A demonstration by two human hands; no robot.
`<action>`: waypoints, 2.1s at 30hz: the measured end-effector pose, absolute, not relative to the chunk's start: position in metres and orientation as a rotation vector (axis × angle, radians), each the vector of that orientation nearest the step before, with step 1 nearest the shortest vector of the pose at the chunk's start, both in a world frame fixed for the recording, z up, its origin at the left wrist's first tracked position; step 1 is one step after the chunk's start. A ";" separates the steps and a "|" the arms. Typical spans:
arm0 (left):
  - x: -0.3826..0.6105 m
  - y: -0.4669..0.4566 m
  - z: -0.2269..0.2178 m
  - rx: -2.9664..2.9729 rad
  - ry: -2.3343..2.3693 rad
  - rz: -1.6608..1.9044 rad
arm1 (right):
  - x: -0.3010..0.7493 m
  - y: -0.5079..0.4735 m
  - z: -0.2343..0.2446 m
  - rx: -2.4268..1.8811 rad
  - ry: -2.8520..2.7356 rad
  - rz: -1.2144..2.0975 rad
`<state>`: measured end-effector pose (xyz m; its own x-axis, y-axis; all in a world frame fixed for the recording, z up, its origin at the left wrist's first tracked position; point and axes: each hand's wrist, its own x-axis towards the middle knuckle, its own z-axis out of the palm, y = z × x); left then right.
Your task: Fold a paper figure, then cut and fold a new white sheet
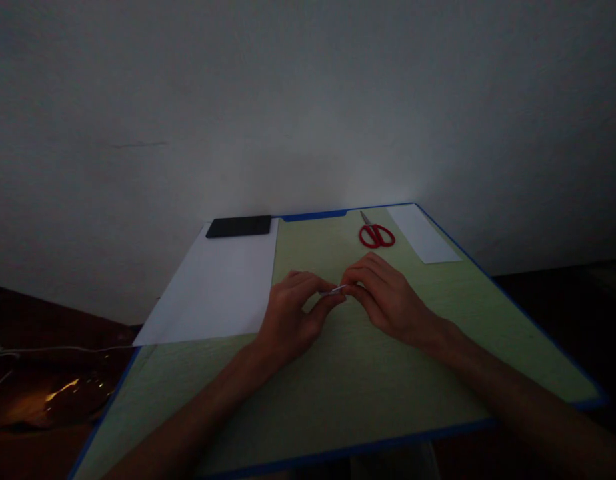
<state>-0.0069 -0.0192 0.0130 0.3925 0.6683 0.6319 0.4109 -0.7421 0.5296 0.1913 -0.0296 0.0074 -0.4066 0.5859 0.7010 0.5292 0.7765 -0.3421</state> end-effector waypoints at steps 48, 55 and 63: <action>-0.008 -0.002 0.004 1.610 1.081 1.210 | 0.193 -0.025 -0.002 -0.979 -1.873 0.363; -0.008 0.002 0.001 1.534 1.055 1.149 | 0.198 -0.021 -0.004 -0.932 -2.024 0.290; -0.005 0.001 0.000 1.438 0.938 1.115 | 0.198 -0.020 -0.005 -1.008 -1.981 0.314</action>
